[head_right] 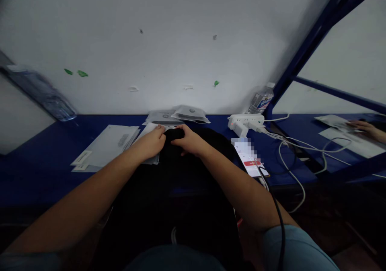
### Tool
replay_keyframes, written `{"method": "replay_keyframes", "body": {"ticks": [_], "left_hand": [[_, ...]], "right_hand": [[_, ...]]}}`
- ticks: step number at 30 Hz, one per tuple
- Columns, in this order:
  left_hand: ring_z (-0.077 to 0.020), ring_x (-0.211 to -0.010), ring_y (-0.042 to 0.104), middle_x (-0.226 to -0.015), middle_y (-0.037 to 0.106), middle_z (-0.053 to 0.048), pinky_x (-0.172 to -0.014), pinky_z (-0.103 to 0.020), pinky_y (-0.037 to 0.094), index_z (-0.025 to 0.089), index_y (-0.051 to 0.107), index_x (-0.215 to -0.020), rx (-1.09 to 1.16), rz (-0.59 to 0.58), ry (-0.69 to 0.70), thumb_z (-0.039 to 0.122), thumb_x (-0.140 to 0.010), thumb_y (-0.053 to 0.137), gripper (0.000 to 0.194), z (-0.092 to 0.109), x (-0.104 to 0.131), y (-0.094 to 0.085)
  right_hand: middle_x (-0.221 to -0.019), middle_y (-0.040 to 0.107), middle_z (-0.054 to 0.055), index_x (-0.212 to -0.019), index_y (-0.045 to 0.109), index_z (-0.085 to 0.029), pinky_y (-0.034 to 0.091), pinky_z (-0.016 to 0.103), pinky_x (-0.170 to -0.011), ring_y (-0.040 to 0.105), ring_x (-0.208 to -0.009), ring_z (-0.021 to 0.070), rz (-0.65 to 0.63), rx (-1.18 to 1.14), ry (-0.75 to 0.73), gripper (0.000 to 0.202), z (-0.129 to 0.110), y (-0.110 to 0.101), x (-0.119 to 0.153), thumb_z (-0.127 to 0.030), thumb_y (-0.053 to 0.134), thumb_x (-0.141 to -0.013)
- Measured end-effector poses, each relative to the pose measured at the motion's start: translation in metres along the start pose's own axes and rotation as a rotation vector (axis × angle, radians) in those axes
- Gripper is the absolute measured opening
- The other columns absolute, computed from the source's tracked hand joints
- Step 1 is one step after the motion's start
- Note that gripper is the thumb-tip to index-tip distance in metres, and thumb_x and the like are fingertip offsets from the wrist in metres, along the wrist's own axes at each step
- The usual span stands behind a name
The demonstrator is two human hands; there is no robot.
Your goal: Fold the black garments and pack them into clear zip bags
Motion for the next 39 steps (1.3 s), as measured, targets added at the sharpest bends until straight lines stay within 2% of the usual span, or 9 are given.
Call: {"method": "replay_keyframes", "body": {"ticks": [3,7,12,16,22,24,28,33,39], "left_hand": [[-0.0235,-0.151,0.032,-0.159,0.039,-0.02,-0.119,-0.03,0.031,0.005,0.047,-0.143,0.026,-0.049,-0.012,0.021,-0.094,0.034,0.053,0.0,0.001,0.002],[-0.0252,-0.153,0.025,-0.163,0.027,-0.022,-0.122,-0.034,0.029,0.002,0.036,-0.151,0.074,-0.095,-0.004,0.021,-0.094,0.034,0.06,0.002,0.003,0.003],[-0.0259,-0.153,0.024,-0.162,0.028,-0.024,-0.125,-0.036,0.024,-0.002,0.035,-0.151,0.073,-0.055,0.014,0.015,-0.096,0.03,0.058,0.009,0.005,0.0],[-0.0279,-0.154,0.021,-0.162,0.025,-0.027,-0.125,-0.037,0.022,-0.007,0.034,-0.15,0.031,-0.073,0.022,0.014,-0.096,0.031,0.058,0.012,0.007,-0.001],[-0.0286,-0.152,0.028,-0.16,0.035,-0.023,-0.123,-0.041,0.028,0.002,0.042,-0.147,0.038,-0.074,0.03,0.015,-0.094,0.035,0.055,0.012,0.008,0.002],[-0.0293,-0.15,0.033,-0.157,0.041,-0.023,-0.121,-0.04,0.032,0.002,0.045,-0.143,0.036,-0.069,0.007,0.016,-0.093,0.036,0.053,0.01,0.007,0.001],[-0.031,-0.14,0.048,-0.148,0.051,-0.023,-0.114,-0.039,0.041,0.007,0.057,-0.13,0.021,-0.054,-0.037,0.019,-0.092,0.037,0.044,0.007,0.003,-0.003],[-0.0263,-0.136,0.052,-0.138,0.061,-0.017,-0.113,-0.037,0.042,0.013,0.066,-0.114,0.035,0.034,0.012,0.014,-0.094,0.032,0.039,0.005,-0.002,-0.004],[-0.0241,-0.129,0.059,-0.129,0.069,-0.014,-0.109,-0.036,0.044,0.014,0.068,-0.114,0.121,0.072,-0.028,0.016,-0.095,0.032,0.04,-0.003,-0.006,-0.008]], "right_hand": [[-0.085,0.058,-0.002,-0.115,0.051,-0.027,0.051,0.019,-0.04,0.059,-0.06,0.0117,0.074,-0.104,-0.004,0.05,0.002,-0.005,-0.005,-0.017,0.073,-0.071],[-0.096,0.058,0.0,-0.112,0.048,-0.028,0.056,0.023,-0.045,0.062,-0.069,0.0136,0.156,-0.247,0.046,0.046,0.0,-0.015,-0.007,-0.014,0.067,-0.072],[-0.105,0.057,0.003,-0.113,0.045,-0.027,0.059,0.025,-0.05,0.062,-0.074,0.0136,0.17,-0.309,0.059,0.047,0.0,-0.005,-0.009,-0.015,0.07,-0.076],[-0.11,0.056,0.005,-0.118,0.044,-0.026,0.059,0.025,-0.049,0.063,-0.074,0.0134,0.163,-0.291,0.105,0.049,0.002,-0.001,-0.011,-0.014,0.07,-0.077],[-0.107,0.06,0.006,-0.129,0.04,-0.024,0.054,0.021,-0.043,0.062,-0.068,0.0128,0.257,-0.271,0.119,0.06,0.002,-0.007,-0.011,-0.017,0.073,-0.079],[-0.1,0.062,0.006,-0.126,0.046,-0.021,0.053,0.021,-0.043,0.063,-0.068,0.0141,0.202,-0.245,0.13,0.052,0.003,-0.006,-0.011,-0.022,0.073,-0.081],[-0.089,0.068,0.006,-0.102,0.063,-0.017,0.057,0.024,-0.049,0.064,-0.068,0.0151,0.001,-0.246,0.161,0.023,0.004,-0.005,-0.011,-0.03,0.073,-0.085],[-0.092,0.072,0.007,-0.101,0.065,-0.019,0.062,0.029,-0.061,0.069,-0.071,0.0164,-0.142,-0.392,0.283,0.024,0.005,-0.007,-0.009,-0.039,0.071,-0.089],[-0.092,0.072,0.005,-0.106,0.063,-0.021,0.062,0.027,-0.065,0.07,-0.069,0.0145,-0.253,-0.51,0.35,0.027,0.005,-0.001,-0.008,-0.045,0.064,-0.094]]}}
Point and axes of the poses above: each hand's wrist, its own x-axis away from the middle knuckle, its own y-axis out of the palm, z = x × y, the point moved 2 cm from there along -x, towards the middle knuckle
